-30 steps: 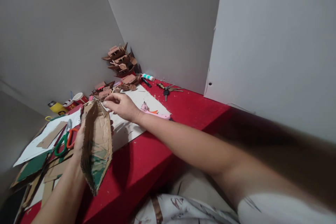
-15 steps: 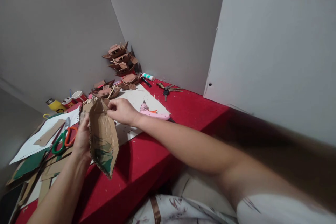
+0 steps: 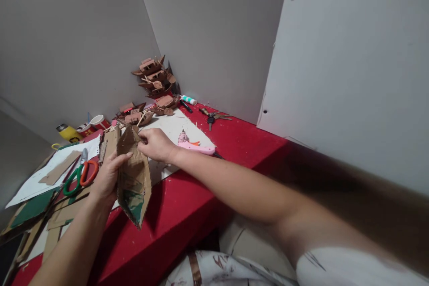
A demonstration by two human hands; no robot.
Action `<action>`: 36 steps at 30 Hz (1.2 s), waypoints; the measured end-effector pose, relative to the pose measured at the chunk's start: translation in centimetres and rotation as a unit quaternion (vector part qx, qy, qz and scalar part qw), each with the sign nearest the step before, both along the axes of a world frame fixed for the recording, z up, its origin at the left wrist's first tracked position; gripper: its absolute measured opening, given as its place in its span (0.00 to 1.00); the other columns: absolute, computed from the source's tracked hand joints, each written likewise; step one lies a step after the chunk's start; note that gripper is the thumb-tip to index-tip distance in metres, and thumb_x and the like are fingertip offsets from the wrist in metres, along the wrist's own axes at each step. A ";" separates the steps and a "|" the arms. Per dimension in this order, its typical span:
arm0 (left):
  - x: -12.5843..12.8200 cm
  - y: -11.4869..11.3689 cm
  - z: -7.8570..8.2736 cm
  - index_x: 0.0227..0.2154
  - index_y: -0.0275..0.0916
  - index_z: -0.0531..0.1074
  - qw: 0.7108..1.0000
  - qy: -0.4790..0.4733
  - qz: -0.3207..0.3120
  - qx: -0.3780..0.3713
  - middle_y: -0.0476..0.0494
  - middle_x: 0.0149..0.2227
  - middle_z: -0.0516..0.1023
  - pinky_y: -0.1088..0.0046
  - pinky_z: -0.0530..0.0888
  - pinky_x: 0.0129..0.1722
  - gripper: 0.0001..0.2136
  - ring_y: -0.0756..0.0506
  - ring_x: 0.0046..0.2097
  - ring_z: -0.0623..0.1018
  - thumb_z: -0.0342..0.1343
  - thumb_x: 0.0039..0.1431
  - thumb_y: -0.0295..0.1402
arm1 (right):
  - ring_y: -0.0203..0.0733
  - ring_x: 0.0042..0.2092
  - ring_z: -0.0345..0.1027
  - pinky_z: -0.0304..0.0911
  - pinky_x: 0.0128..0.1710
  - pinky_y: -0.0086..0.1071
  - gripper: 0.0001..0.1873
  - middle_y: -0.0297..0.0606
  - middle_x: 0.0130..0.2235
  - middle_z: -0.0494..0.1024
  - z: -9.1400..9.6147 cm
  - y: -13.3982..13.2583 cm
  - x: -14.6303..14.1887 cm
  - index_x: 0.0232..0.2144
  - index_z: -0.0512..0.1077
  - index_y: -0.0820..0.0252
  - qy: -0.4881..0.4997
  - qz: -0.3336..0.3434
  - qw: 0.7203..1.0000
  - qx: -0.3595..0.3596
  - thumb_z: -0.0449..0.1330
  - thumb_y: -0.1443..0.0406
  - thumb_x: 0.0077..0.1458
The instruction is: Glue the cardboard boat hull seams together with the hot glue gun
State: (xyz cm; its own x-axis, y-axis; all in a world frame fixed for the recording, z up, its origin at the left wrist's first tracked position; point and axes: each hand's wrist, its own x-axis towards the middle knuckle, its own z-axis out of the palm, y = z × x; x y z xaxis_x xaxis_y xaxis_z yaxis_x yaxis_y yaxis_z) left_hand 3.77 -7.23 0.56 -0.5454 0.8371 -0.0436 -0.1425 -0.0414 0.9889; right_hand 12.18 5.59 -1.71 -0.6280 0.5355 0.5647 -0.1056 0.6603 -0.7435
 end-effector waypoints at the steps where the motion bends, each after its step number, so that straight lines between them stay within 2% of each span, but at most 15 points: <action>1: 0.1 0.0 -0.1 0.46 0.38 0.73 1.000 -0.001 0.003 -0.002 0.49 0.28 0.80 0.72 0.75 0.30 0.24 0.47 0.26 0.79 0.64 0.41 0.30 | 0.30 0.25 0.51 0.45 0.25 0.26 0.06 0.26 0.19 0.58 0.0 0.0 0.0 0.19 0.65 0.63 0.003 0.004 1.000 -0.002 0.52 0.71 0.44; 8: 0.3 0.2 -0.6 0.44 0.39 0.73 1.000 -0.010 0.025 -0.011 0.51 0.26 0.79 0.73 0.73 0.27 0.22 0.47 0.23 0.77 0.64 0.42 0.30 | 0.30 0.24 0.50 0.44 0.25 0.26 0.07 0.26 0.18 0.57 0.2 0.0 0.2 0.17 0.62 0.62 -0.009 0.010 0.999 -0.034 0.52 0.71 0.44; 14: 0.8 0.1 -0.5 0.41 0.40 0.74 0.999 0.037 0.007 0.022 0.51 0.29 0.79 0.75 0.72 0.29 0.19 0.48 0.27 0.77 0.63 0.43 0.31 | 0.30 0.24 0.49 0.44 0.24 0.26 0.08 0.27 0.19 0.56 0.4 -0.4 0.4 0.17 0.59 0.61 0.011 0.005 1.000 -0.022 0.51 0.69 0.46; 18: 1.2 0.3 -0.6 0.39 0.40 0.73 0.999 0.044 0.009 0.023 0.52 0.27 0.77 0.76 0.71 0.27 0.17 0.50 0.25 0.75 0.62 0.42 0.30 | 0.30 0.24 0.49 0.44 0.24 0.26 0.07 0.27 0.19 0.56 0.0 -0.5 0.2 0.17 0.60 0.61 0.018 0.006 1.000 -0.020 0.51 0.69 0.45; 27: 1.5 0.4 -1.3 0.37 0.40 0.71 0.998 0.049 0.008 0.029 0.54 0.27 0.76 0.77 0.70 0.27 0.13 0.50 0.26 0.75 0.61 0.44 0.29 | 0.30 0.24 0.50 0.44 0.25 0.27 0.08 0.27 0.19 0.58 0.0 -0.8 0.1 0.17 0.60 0.61 -0.015 -0.040 0.999 -0.002 0.53 0.71 0.45; 32: 1.4 0.2 -0.7 0.40 0.39 0.73 0.998 0.049 -0.002 0.040 0.50 0.31 0.79 0.75 0.72 0.31 0.16 0.49 0.29 0.77 0.63 0.45 0.31 | 0.31 0.24 0.52 0.45 0.25 0.26 0.07 0.28 0.20 0.60 0.4 -0.6 0.3 0.18 0.63 0.62 -0.002 -0.026 0.999 -0.024 0.53 0.69 0.46; 36: 0.2 0.1 0.4 0.47 0.41 0.71 0.995 0.086 0.002 0.044 0.47 0.36 0.80 0.74 0.72 0.32 0.23 0.46 0.36 0.78 0.63 0.45 0.34 | 0.30 0.24 0.53 0.45 0.25 0.26 0.08 0.28 0.20 0.60 0.6 -0.4 0.5 0.19 0.65 0.63 0.001 0.006 1.000 0.001 0.53 0.70 0.48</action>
